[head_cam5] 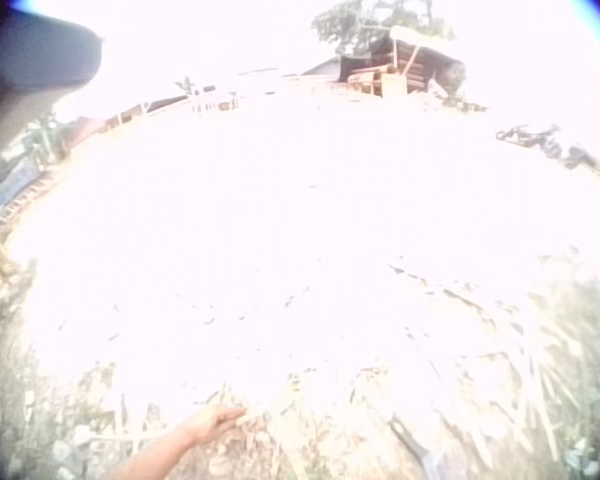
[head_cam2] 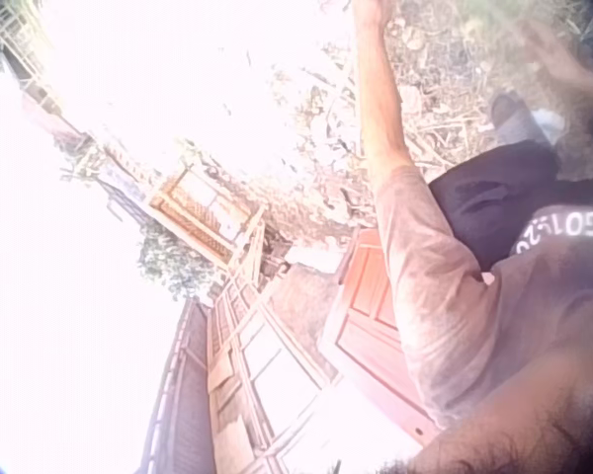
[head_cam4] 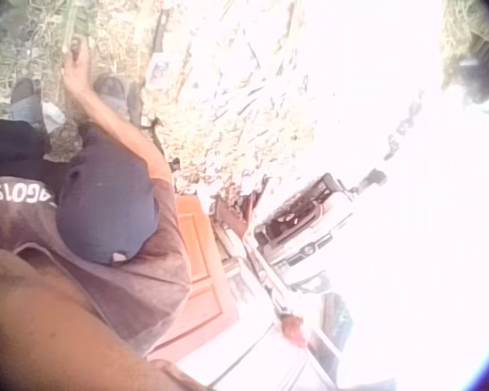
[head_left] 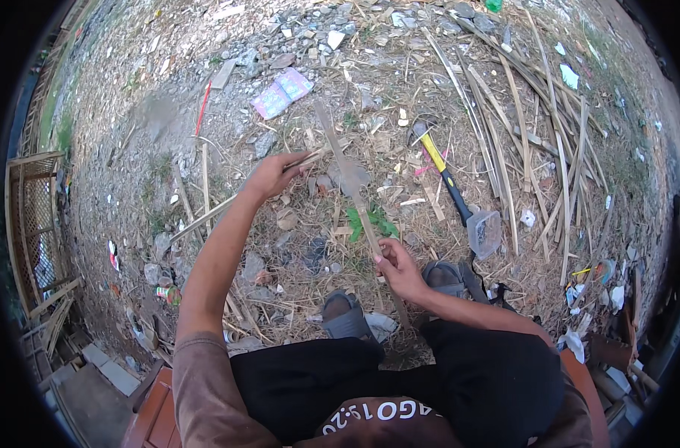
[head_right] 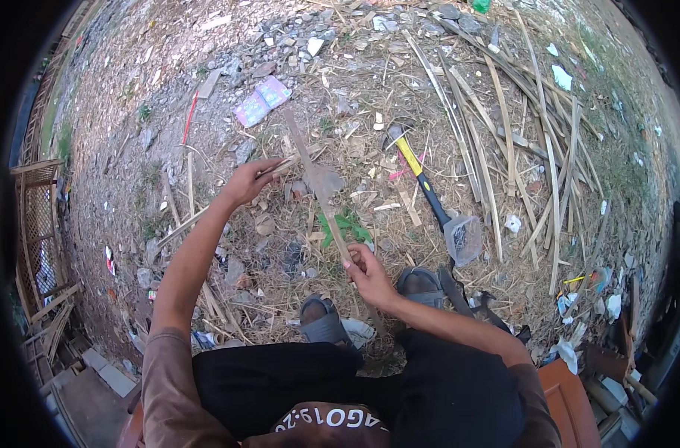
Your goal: The person nails together thin wood strips using a hammer while holding the pieces by hand. They join the strips to form a cross-shaped frame structure on the ground.
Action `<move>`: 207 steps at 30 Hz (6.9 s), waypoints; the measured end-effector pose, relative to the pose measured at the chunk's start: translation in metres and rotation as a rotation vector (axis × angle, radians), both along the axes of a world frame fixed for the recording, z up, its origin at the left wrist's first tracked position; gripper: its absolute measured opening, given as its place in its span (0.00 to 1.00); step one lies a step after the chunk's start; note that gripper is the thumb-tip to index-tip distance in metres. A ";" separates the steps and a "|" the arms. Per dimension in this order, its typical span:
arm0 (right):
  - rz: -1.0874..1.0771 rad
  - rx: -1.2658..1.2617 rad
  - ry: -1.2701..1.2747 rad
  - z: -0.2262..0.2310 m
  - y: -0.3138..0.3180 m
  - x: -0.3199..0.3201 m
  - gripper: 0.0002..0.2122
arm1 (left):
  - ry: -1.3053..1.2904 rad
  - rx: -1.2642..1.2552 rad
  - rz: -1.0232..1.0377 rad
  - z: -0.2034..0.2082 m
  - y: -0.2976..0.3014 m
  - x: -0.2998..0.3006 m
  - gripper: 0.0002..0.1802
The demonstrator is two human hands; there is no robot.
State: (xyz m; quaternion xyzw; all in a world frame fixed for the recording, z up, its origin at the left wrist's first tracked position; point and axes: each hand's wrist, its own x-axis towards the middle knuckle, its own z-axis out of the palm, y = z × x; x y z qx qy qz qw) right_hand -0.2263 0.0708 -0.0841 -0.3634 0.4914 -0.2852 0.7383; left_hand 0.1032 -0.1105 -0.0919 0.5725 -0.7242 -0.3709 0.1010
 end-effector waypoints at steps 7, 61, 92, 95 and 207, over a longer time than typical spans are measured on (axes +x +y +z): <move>0.091 0.107 0.015 -0.023 0.020 -0.010 0.13 | -0.018 0.131 0.062 -0.002 -0.010 0.010 0.22; 0.292 0.209 0.076 -0.023 0.038 -0.041 0.14 | -0.134 -0.380 0.000 0.076 0.008 -0.034 0.15; 0.295 0.193 0.085 -0.020 0.036 -0.046 0.14 | -0.078 0.203 0.175 0.084 -0.002 -0.030 0.23; 0.285 0.209 0.087 -0.020 0.035 -0.045 0.14 | -0.067 0.170 0.176 0.080 0.000 -0.029 0.23; 0.738 0.427 0.363 -0.028 0.054 -0.060 0.11 | 0.027 -0.139 0.056 -0.045 0.073 -0.056 0.12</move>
